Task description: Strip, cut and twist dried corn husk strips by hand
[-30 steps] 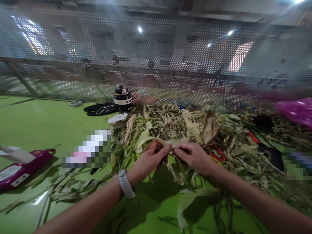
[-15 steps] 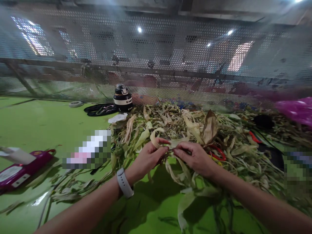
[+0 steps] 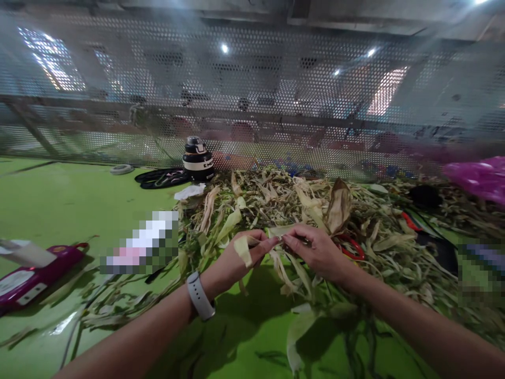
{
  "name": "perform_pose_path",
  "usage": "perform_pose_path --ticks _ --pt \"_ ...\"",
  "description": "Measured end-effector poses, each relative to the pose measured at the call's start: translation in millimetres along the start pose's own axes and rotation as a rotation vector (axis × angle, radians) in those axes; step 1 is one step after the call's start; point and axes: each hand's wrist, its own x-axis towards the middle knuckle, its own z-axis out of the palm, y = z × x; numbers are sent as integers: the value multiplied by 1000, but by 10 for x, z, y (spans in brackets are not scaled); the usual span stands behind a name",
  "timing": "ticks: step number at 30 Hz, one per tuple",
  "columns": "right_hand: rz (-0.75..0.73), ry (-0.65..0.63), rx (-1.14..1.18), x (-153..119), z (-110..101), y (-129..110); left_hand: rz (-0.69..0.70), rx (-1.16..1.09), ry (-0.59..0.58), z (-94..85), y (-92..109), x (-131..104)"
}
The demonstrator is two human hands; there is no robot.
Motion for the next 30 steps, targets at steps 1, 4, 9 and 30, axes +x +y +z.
perform_pose_path --ticks 1,4,9,30 --pt "0 2 1 1 -1 4 -17 -1 -2 6 16 -5" --pt "-6 17 -16 -1 -2 -4 -92 -35 -24 18 41 -13" --pt "-29 82 -95 0 6 -33 -117 -80 -81 -1 9 -2" --pt "-160 45 -427 -5 29 12 -18 -105 -12 -29 -19 57"
